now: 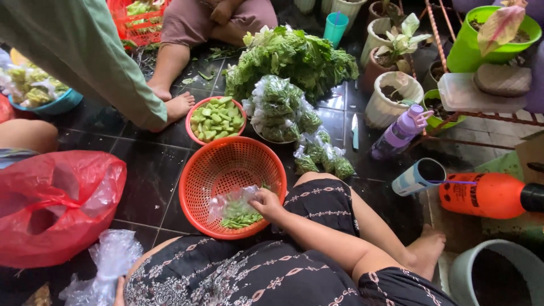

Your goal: A person is sitting on the floor sorting green beans and placing them into small plastic bags for packaging.

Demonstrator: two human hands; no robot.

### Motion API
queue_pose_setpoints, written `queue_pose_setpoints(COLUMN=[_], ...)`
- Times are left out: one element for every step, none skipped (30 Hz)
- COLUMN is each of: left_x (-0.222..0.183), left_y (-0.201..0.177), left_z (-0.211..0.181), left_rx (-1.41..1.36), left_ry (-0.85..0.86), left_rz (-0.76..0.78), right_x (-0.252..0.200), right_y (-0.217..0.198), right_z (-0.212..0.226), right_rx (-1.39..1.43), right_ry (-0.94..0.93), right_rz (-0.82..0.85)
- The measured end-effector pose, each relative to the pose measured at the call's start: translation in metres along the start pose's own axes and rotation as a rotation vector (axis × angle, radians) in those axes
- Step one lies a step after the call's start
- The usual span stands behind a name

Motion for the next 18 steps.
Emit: queue_pose_setpoints(left_x=[0.013,0.072,0.104,0.117,0.126,0.127,0.129,0.131,0.134,0.138,0.138,0.138,0.138,0.13,0.129,0.127,0.125,0.121], left_y=[0.001,-0.026,-0.072,-0.092,-0.091,-0.101,-0.113,-0.115,-0.117,-0.117,-0.122,-0.122,-0.121,-0.118,-0.112,-0.105,-0.106,-0.108], left_z=[-0.006,0.007,-0.019,-0.063,-0.071,-0.076,-0.08,-0.077,-0.074,-0.071,-0.066,-0.065,-0.064,-0.062,-0.056,-0.051,-0.05,-0.054], left_rx=[-0.083,-0.091,0.553,1.176,1.16,0.953,0.738,0.722,0.713,0.705,0.691,0.661,0.63,0.618,0.59,0.564,0.554,0.623], left_ry=[-0.037,-0.033,0.153,0.362,0.356,0.433,0.506,0.494,0.466,0.441,0.431,0.464,0.497,0.491,0.435,0.382,0.38,0.389], left_rz=[0.001,-0.002,-0.377,-0.7,-0.705,-0.692,-0.677,-0.69,-0.703,-0.712,-0.721,-0.719,-0.718,-0.72,-0.629,-0.537,-0.54,-0.612], right_x=[0.003,0.004,0.004,0.004,0.008,0.006,0.005,0.006,0.007,0.008,0.007,0.008,0.008,0.008,0.008,0.007,0.007,0.007], right_y=[-0.001,-0.001,-0.002,-0.004,-0.001,0.0,0.003,0.003,0.0,-0.005,-0.005,-0.007,-0.01,-0.01,-0.011,-0.012,-0.012,-0.014], right_z=[0.006,0.009,0.009,0.01,-0.008,-0.022,-0.036,-0.037,-0.036,-0.035,-0.026,-0.021,-0.016,-0.011,-0.007,-0.005,-0.002,0.0], right_rx=[-0.073,-0.069,-0.085,-0.102,-0.1,-0.124,-0.147,-0.137,-0.126,-0.116,-0.109,-0.089,-0.069,-0.069,-0.066,-0.062,-0.06,-0.064], right_ry=[0.06,0.055,0.075,0.092,0.083,0.036,-0.011,-0.016,-0.051,-0.085,-0.09,-0.053,-0.015,-0.022,-0.01,0.002,-0.004,0.007], right_rz=[0.053,0.059,0.042,0.032,0.046,-0.001,-0.049,-0.028,-0.052,-0.079,-0.062,-0.04,-0.017,-0.005,0.001,0.003,0.012,0.004])
Point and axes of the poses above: each hand's wrist, its own x-axis towards the middle knuckle, its own y-axis out of the palm, z = x × y, the point moved 9 cm from there along x, towards the middle knuckle, and after that the axes turned 13 degrees about -y, right-handed, at the moved point
